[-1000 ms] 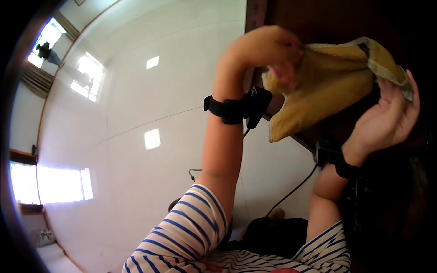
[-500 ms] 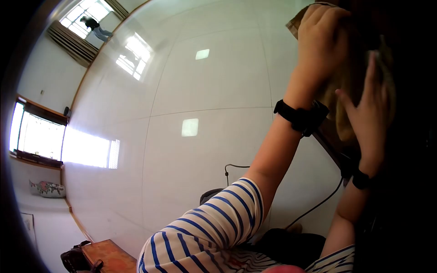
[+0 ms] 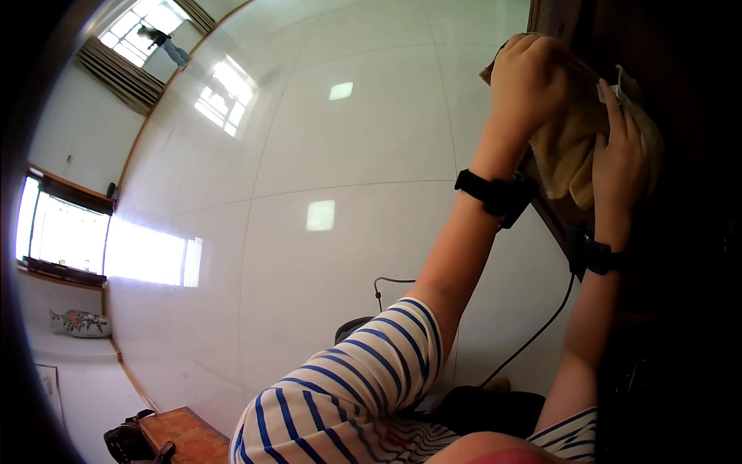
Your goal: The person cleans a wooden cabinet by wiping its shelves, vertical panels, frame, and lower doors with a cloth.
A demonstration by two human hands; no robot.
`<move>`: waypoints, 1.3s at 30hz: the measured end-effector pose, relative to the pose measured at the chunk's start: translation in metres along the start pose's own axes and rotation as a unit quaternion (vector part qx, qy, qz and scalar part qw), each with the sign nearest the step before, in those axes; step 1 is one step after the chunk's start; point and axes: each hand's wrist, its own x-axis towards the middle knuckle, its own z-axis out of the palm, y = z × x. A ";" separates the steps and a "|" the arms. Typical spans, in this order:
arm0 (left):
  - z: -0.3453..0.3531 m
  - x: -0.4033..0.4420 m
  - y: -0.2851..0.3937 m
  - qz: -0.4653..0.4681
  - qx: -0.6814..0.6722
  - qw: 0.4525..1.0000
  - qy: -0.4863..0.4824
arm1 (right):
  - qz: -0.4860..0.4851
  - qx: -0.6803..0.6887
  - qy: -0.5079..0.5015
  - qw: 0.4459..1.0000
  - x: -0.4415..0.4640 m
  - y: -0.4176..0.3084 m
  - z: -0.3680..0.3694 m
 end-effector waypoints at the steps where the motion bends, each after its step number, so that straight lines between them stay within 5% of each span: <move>1: 0.000 -0.002 -0.006 -0.012 0.007 0.999 -0.040 | 0.003 -0.006 0.004 1.000 0.002 0.000 0.000; 9: -0.012 0.011 0.014 -0.049 -0.017 0.990 -0.127 | 0.001 0.021 0.017 1.000 0.012 0.001 -0.001; 11: 0.002 0.004 0.017 -0.023 0.133 0.978 -0.157 | -0.009 0.021 0.030 0.999 0.013 0.002 -0.006; 16: 0.027 -0.009 0.012 -0.082 0.086 0.973 -0.198 | -0.010 0.034 0.002 0.999 0.016 -0.001 -0.017; 22: 0.031 -0.001 0.031 -0.008 -0.011 0.993 -0.115 | -0.046 0.094 0.072 0.992 0.008 -0.004 -0.032; 23: 0.042 0.008 0.039 0.018 0.062 0.997 0.032 | -0.055 0.115 0.093 0.987 0.006 -0.005 -0.033; 25: 0.035 0.021 0.055 0.045 0.133 0.974 0.177 | -0.063 0.144 0.135 0.978 0.009 -0.010 -0.035; 30: 0.007 0.015 0.027 -0.074 0.069 0.994 -0.040 | -0.060 0.139 0.184 0.971 0.015 -0.029 -0.021; 32: 0.020 0.001 0.013 -0.138 -0.018 0.990 -0.018 | -0.034 0.070 0.031 0.996 0.007 -0.028 -0.008; 34: 0.024 -0.003 0.004 -0.306 -0.133 0.942 -0.043 | -0.032 0.051 -0.019 0.998 0.010 -0.030 -0.012; 36: 0.020 0.000 -0.011 -0.298 -0.132 0.944 -0.060 | -0.011 0.013 -0.101 0.995 0.008 -0.031 -0.017; 39: 0.012 0.000 -0.009 -0.306 -0.141 0.937 -0.090 | -0.043 0.054 -0.045 0.997 0.009 -0.035 -0.021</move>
